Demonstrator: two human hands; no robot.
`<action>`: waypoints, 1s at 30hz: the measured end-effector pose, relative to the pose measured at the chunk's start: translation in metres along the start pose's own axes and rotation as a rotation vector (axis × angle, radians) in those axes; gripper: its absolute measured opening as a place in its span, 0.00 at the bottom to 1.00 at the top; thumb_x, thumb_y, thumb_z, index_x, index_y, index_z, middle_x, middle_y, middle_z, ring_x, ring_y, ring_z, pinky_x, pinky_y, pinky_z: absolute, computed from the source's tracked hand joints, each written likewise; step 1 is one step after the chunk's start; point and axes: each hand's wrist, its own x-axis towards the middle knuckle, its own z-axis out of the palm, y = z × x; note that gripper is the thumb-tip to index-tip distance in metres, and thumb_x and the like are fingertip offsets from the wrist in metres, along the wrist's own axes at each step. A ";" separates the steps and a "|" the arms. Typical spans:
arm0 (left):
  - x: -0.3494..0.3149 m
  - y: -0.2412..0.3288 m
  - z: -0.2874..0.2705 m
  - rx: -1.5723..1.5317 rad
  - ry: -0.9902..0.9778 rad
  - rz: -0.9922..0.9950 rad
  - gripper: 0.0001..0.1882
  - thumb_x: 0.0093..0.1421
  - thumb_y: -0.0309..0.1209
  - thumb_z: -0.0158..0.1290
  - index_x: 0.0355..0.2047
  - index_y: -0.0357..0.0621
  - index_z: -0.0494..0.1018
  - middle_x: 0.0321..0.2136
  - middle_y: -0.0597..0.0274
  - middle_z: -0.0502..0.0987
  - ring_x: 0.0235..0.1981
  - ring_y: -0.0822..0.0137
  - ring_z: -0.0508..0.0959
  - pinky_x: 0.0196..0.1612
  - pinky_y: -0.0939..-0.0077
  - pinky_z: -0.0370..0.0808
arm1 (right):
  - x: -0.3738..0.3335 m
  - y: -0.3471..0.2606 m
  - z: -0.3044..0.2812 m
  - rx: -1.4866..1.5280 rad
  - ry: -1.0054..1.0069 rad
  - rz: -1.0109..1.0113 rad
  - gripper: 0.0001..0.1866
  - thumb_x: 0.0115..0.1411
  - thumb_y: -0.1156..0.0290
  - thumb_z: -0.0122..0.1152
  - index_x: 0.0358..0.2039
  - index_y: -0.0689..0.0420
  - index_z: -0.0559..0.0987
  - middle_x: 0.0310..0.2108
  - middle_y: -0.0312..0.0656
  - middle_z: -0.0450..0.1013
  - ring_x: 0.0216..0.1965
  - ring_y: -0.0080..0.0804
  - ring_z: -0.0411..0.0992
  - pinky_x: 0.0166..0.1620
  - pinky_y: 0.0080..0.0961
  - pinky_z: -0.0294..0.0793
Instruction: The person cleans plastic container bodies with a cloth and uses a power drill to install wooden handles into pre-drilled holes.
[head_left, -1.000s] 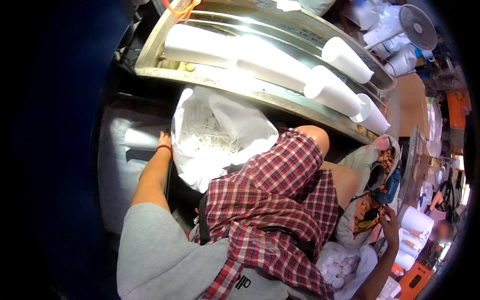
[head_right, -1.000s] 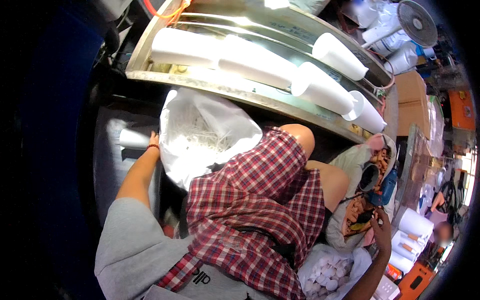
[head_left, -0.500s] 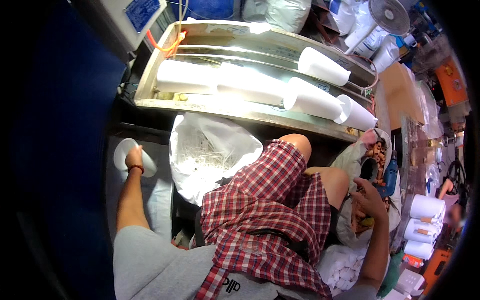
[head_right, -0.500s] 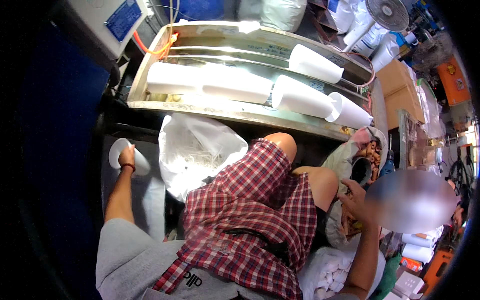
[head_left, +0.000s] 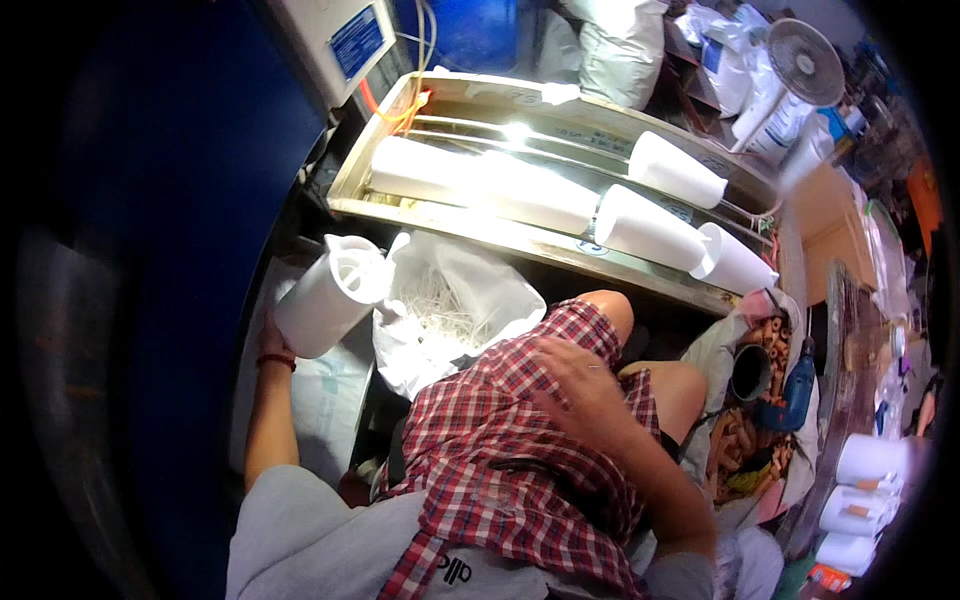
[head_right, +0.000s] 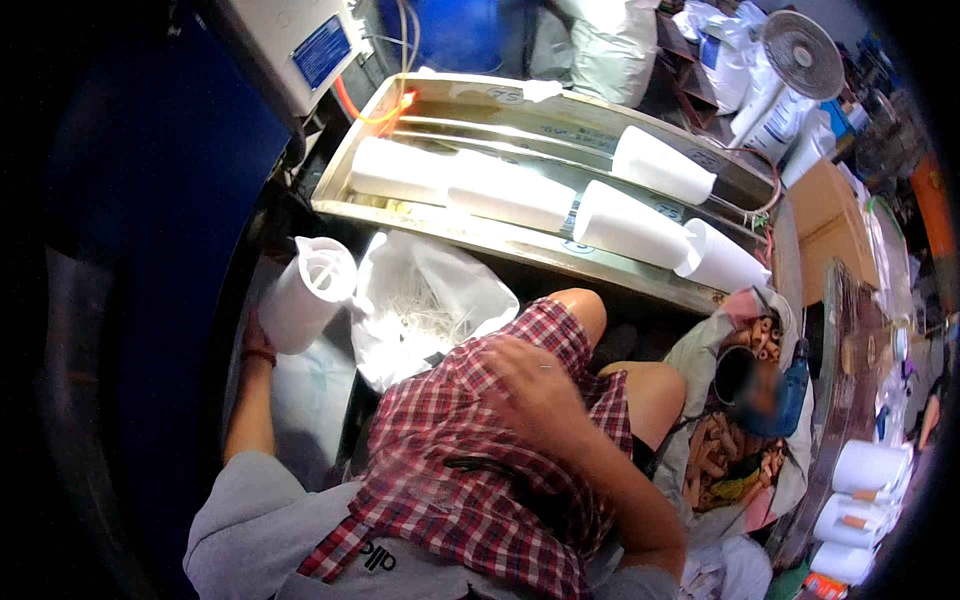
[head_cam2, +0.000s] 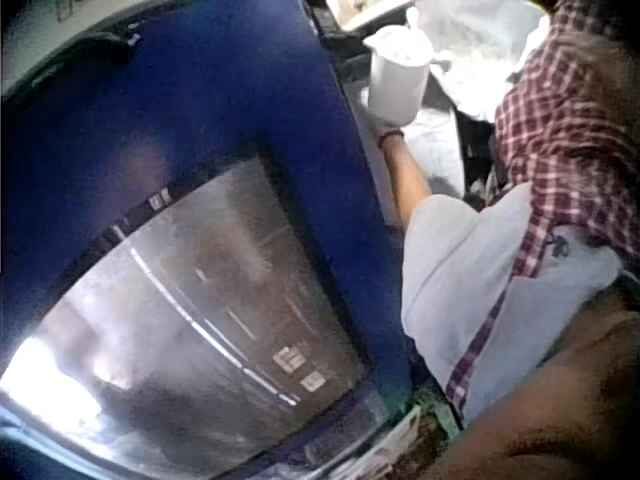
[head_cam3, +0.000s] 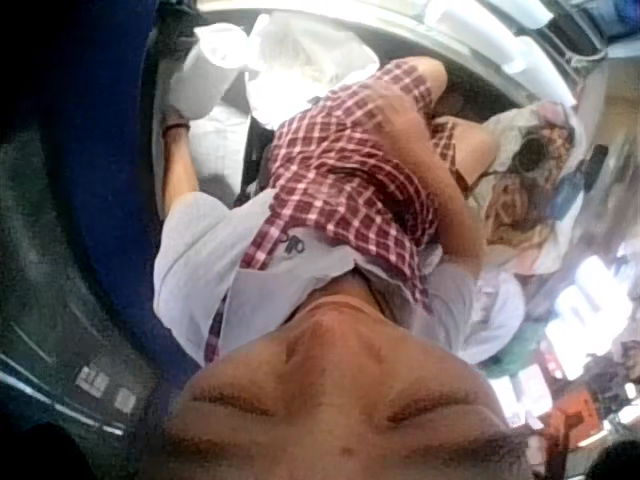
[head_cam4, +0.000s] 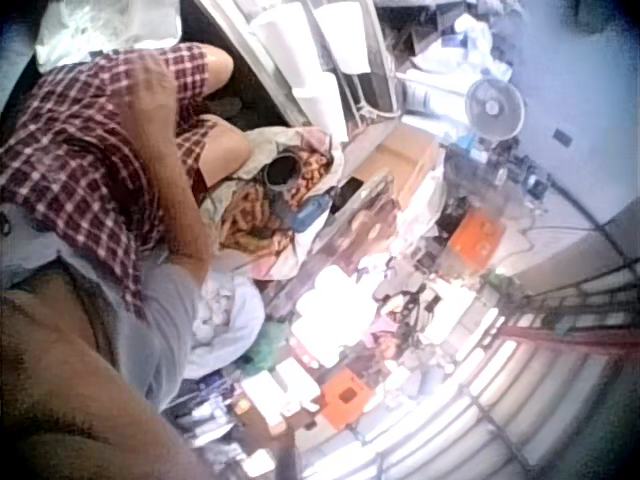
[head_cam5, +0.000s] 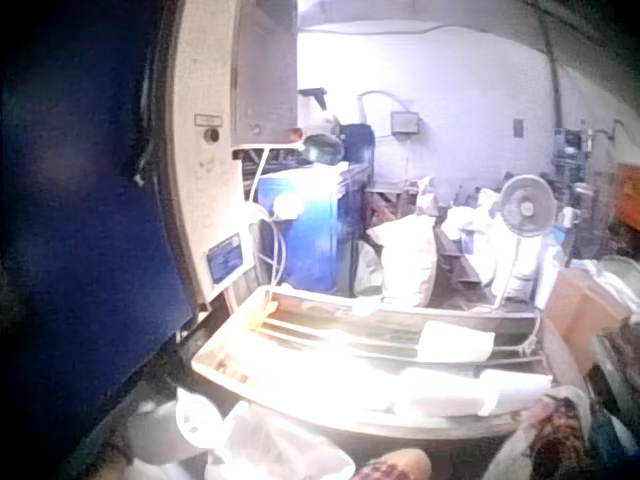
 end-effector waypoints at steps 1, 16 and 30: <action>-0.011 0.005 0.035 0.063 -0.099 -0.007 0.31 0.64 0.53 0.39 0.49 0.34 0.70 0.43 0.53 0.76 0.45 0.59 0.75 0.47 0.64 0.73 | 0.012 -0.013 0.008 -0.016 0.034 -0.064 0.27 0.52 0.69 0.64 0.53 0.58 0.68 0.55 0.47 0.65 0.58 0.42 0.62 0.58 0.40 0.59; -0.124 -0.100 0.206 0.370 -0.526 -0.422 0.26 0.67 0.46 0.38 0.45 0.32 0.69 0.38 0.51 0.77 0.37 0.59 0.78 0.39 0.66 0.76 | 0.013 -0.014 0.054 -0.060 0.101 0.098 0.38 0.51 0.61 0.65 0.58 0.62 0.59 0.40 0.50 0.73 0.44 0.43 0.72 0.62 0.51 0.46; -0.123 -0.100 0.202 0.150 -0.592 -0.547 0.26 0.66 0.48 0.41 0.50 0.35 0.68 0.45 0.52 0.75 0.45 0.60 0.76 0.49 0.64 0.72 | 0.021 -0.007 0.056 -0.039 0.184 0.066 0.35 0.50 0.63 0.64 0.58 0.55 0.63 0.49 0.47 0.68 0.54 0.40 0.65 0.64 0.47 0.43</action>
